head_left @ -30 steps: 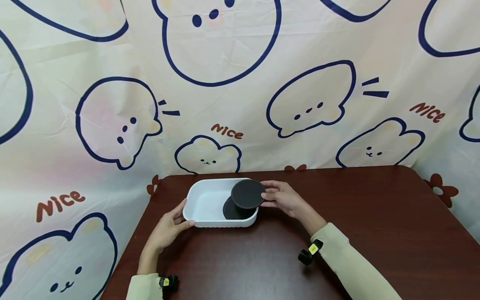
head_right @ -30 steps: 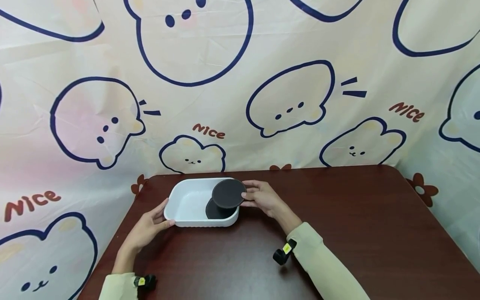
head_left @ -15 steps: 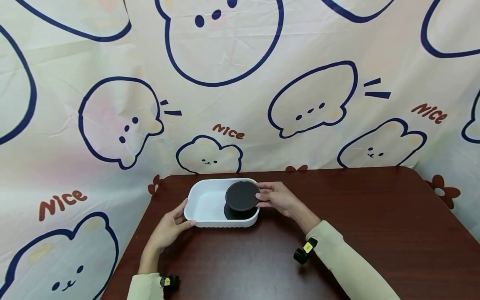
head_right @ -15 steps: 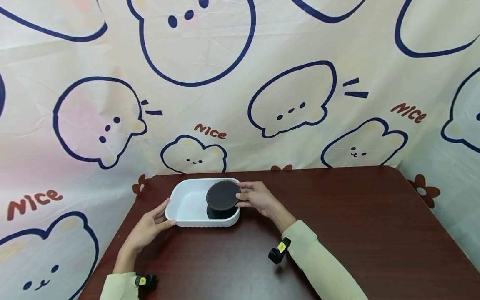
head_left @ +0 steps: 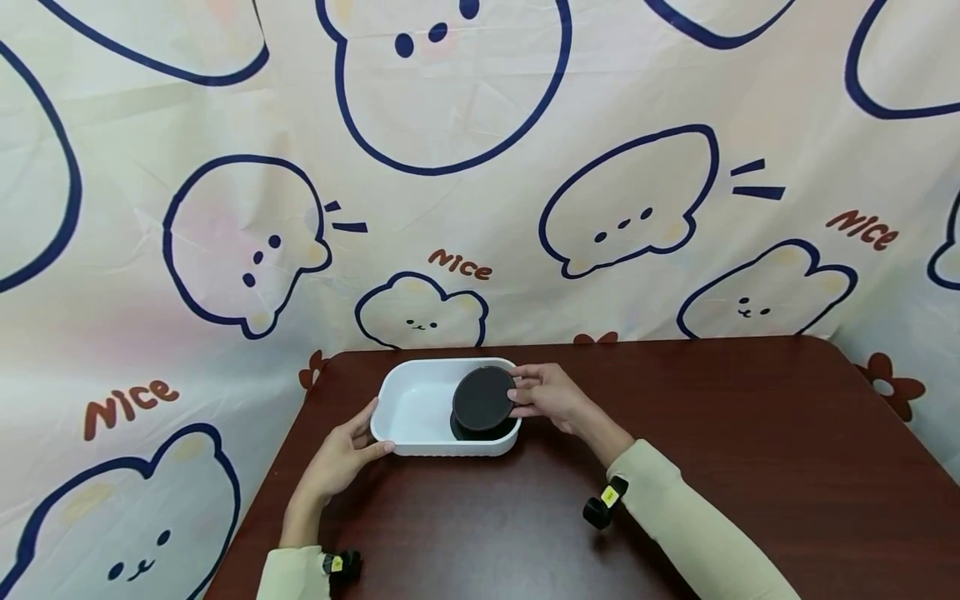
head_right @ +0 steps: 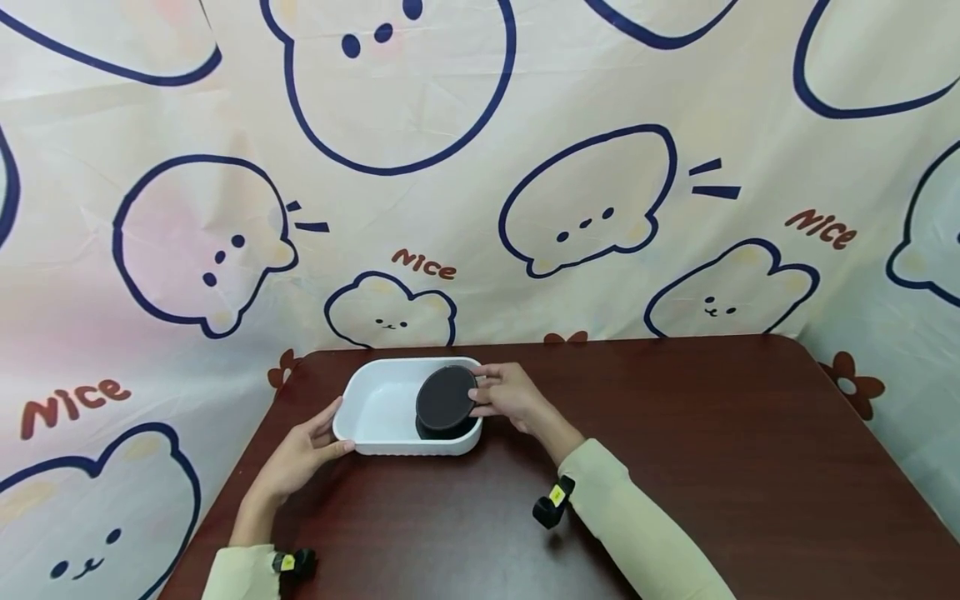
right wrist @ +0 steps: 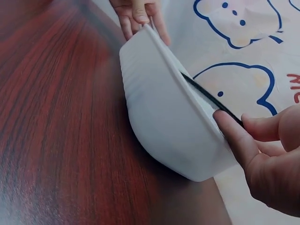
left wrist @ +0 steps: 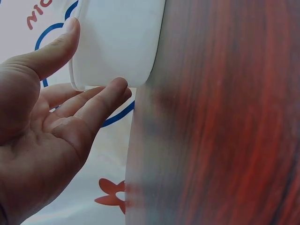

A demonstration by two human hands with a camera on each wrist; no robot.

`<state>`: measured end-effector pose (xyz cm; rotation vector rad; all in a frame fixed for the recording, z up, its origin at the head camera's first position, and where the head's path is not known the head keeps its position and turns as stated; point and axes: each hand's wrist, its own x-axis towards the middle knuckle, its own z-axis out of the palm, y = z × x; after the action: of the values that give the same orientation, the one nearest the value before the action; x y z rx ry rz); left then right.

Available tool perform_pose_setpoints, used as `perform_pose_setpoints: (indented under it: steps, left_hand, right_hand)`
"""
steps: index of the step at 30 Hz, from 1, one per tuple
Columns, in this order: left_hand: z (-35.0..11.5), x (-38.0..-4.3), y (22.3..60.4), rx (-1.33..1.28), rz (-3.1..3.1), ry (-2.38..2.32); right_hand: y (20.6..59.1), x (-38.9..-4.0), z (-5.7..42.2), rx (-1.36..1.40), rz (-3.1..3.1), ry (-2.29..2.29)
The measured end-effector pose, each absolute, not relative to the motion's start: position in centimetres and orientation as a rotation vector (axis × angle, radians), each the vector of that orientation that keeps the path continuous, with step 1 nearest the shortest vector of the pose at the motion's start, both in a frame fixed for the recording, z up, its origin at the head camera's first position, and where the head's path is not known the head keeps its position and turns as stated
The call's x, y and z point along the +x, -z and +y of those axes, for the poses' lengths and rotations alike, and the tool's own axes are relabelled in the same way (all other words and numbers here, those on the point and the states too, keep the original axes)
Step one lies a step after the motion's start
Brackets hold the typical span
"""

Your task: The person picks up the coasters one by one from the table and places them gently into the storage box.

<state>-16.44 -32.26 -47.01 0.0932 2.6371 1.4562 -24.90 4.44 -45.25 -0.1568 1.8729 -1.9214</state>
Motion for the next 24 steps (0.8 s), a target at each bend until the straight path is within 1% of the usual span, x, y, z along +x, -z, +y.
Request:
perform_pose_setpoints:
  steps: [7,14,20,24]
  left_hand:
    - [-32.3,-16.4,47.1,0.102,2.640,-1.460]
    - [-32.1,-16.4,47.2,0.103,2.651,-1.457]
    - [-32.0,-16.6,47.2,0.134,2.650,-1.458]
    - [-32.1,-16.8,47.0,0.165,2.664,-1.430]
  right_hand:
    - [44.7,-24.7,3.9,-0.164,1.975,1.868]
    - [43.9,-24.3,3.9,-0.208,2.113,1.723]
    - [42.9,-23.9,5.1,-0.428,2.434,1.461]
    - [42.9,-23.8,6.8,-0.573,2.538,1.405]
